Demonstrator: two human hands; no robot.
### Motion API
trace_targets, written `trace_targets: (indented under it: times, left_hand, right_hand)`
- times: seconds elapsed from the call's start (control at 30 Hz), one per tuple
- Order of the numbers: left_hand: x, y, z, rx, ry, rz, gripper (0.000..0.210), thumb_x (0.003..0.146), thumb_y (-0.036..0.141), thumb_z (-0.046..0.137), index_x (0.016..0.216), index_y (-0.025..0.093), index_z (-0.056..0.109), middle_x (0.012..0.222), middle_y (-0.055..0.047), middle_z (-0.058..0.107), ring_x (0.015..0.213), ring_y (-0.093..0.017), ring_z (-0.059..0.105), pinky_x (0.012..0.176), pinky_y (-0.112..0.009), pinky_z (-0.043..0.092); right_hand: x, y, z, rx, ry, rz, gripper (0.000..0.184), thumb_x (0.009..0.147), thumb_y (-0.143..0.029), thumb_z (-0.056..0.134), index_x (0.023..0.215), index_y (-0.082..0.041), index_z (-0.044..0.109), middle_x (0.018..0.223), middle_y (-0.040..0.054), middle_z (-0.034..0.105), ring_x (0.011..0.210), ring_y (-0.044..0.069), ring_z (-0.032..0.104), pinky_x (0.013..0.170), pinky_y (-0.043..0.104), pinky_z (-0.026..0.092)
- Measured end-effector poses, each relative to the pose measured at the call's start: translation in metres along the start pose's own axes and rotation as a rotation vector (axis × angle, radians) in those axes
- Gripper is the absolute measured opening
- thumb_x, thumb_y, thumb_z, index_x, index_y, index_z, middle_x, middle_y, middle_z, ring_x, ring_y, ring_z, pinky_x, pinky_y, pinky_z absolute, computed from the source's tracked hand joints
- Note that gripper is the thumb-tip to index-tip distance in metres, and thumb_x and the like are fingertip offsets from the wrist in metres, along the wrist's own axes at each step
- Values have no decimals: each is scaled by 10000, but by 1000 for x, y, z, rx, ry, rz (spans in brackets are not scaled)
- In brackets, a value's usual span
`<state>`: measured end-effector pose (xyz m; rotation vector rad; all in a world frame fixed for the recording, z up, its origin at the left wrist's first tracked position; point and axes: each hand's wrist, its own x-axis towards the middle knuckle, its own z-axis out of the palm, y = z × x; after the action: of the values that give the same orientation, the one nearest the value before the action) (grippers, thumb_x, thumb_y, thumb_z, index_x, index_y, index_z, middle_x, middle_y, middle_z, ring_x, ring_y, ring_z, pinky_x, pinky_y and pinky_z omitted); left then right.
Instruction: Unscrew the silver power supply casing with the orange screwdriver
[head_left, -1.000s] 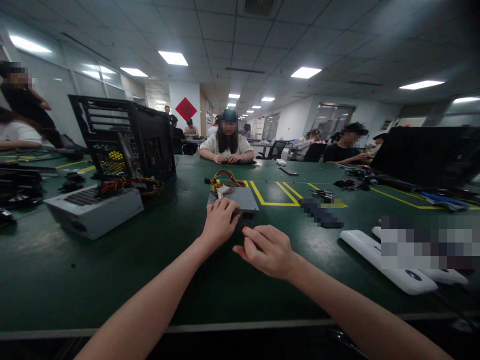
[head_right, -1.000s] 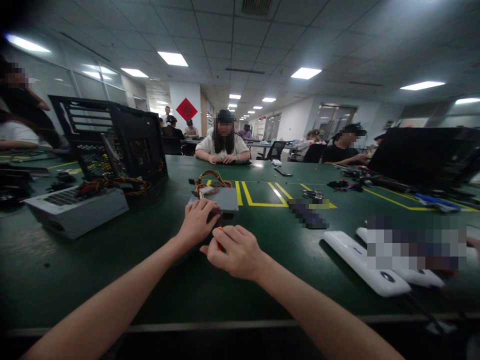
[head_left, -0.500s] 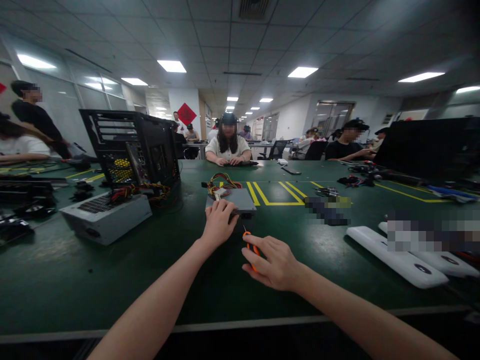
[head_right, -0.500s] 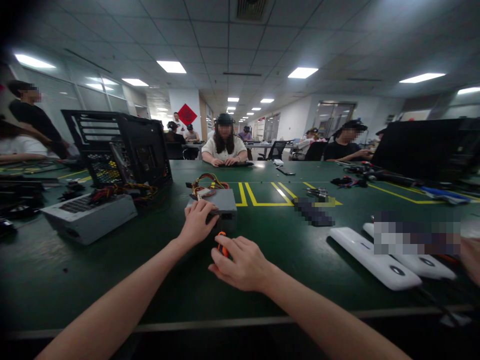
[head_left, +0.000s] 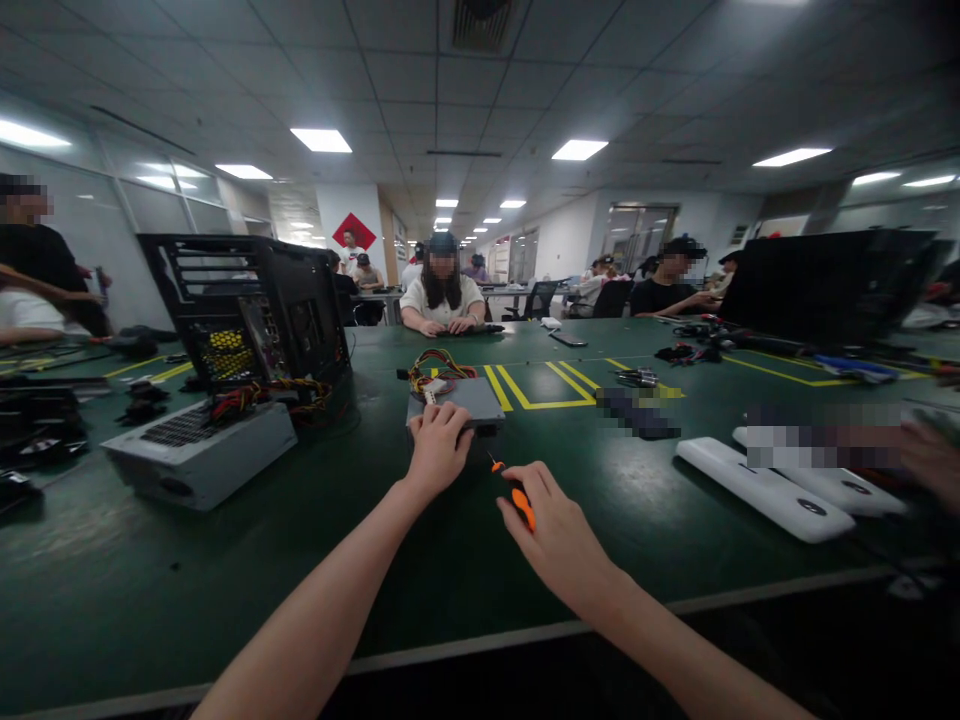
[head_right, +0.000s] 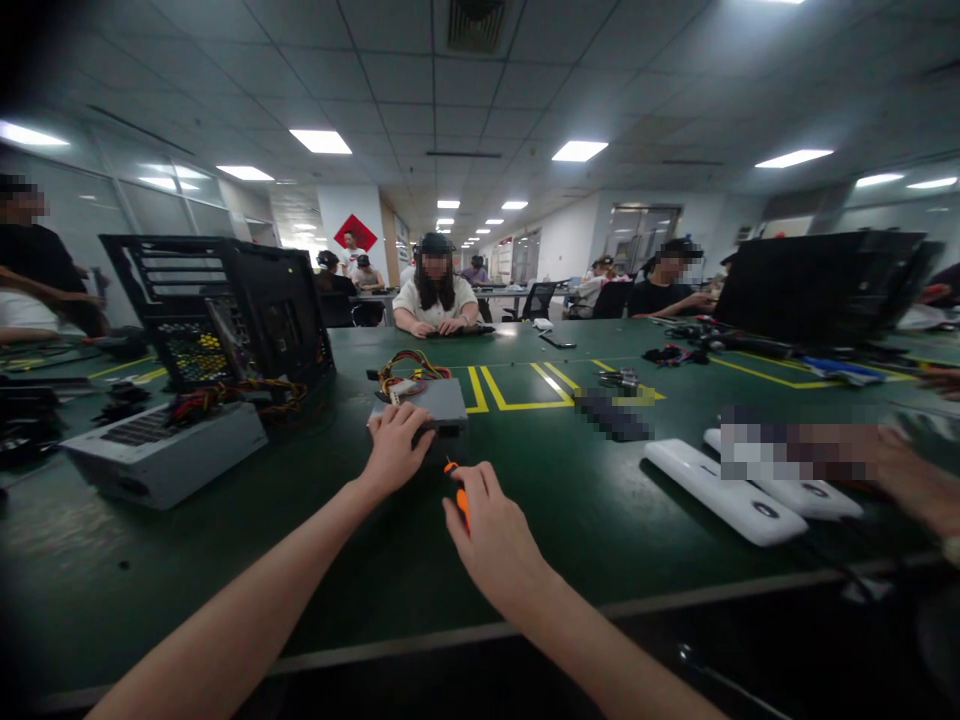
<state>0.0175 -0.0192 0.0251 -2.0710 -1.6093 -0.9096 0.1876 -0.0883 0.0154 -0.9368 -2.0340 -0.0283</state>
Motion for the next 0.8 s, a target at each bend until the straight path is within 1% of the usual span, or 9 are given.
trace_targets:
  times: [0.1, 0.17, 0.23, 0.33, 0.4, 0.5, 0.57, 0.7, 0.8]
  left_hand:
    - [0, 0, 0, -2, 1, 5, 127, 815, 246, 451, 912, 240, 532, 955, -35, 553, 929, -224, 435, 744, -381, 305]
    - [0, -1, 0, -12, 3, 12, 139, 814, 242, 446, 924, 242, 532, 957, -33, 553, 933, -224, 435, 749, -382, 307]
    - [-1, -2, 0, -30, 5, 15, 154, 812, 231, 439, 935, 241, 531, 960, -30, 552, 940, -222, 435, 756, -382, 310]
    - [-1, -4, 0, -52, 4, 13, 182, 798, 199, 437, 948, 238, 531, 965, -30, 549, 956, -223, 435, 774, -381, 316]
    - [-2, -5, 0, -62, 5, 14, 212, 783, 174, 439, 964, 238, 530, 978, -33, 547, 967, -222, 435, 788, -380, 319]
    - [-2, -6, 1, -74, 8, 14, 255, 768, 150, 440, 992, 238, 524, 1001, -34, 548, 984, -220, 438, 812, -380, 319]
    - [-2, -7, 1, -79, 8, 11, 259, 765, 147, 442, 991, 239, 527, 1008, -32, 550, 987, -218, 442, 826, -380, 318]
    - [-2, -8, 1, -87, 4, 13, 255, 760, 151, 448, 982, 240, 536, 1014, -31, 553, 990, -216, 448, 838, -375, 321]
    - [-2, -7, 1, -87, 9, 7, 251, 749, 163, 469, 980, 236, 536, 1016, -34, 553, 996, -221, 445, 842, -379, 320]
  right_hand:
    - [-7, -4, 9, 244, -12, 202, 225, 788, -205, 503, 1008, -184, 466, 899, 71, 581, 741, 190, 629, 617, 331, 542]
    - [-10, -9, 17, 529, -10, 409, 256, 786, -250, 508, 1022, -183, 437, 879, 56, 582, 612, 149, 619, 491, 275, 523]
    - [-11, -14, 24, 858, 13, 633, 270, 775, -281, 529, 1002, -187, 417, 845, 34, 585, 520, 112, 582, 364, 203, 444]
    - [-6, -21, 31, 1323, 35, 989, 187, 754, -209, 571, 889, -173, 448, 752, 25, 610, 489, 77, 543, 314, 121, 333]
    - [0, -26, 35, 1549, 33, 1164, 103, 758, -138, 557, 805, -158, 468, 695, 31, 612, 452, 49, 503, 301, 91, 276]
    - [9, -32, 40, 1678, 42, 1260, 101, 785, -143, 537, 714, -151, 466, 624, 10, 569, 371, 11, 404, 273, 81, 200]
    - [13, -35, 43, 1717, 52, 1298, 141, 821, -195, 510, 696, -146, 469, 603, -9, 531, 358, -4, 370, 275, 75, 201]
    - [16, -39, 42, 1838, 46, 1369, 286, 917, -279, 346, 767, -108, 520, 594, -9, 489, 386, -8, 398, 313, 66, 268]
    - [17, -40, 40, 1893, 46, 1388, 321, 930, -291, 309, 802, -100, 533, 561, -24, 460, 341, -11, 331, 285, 74, 225]
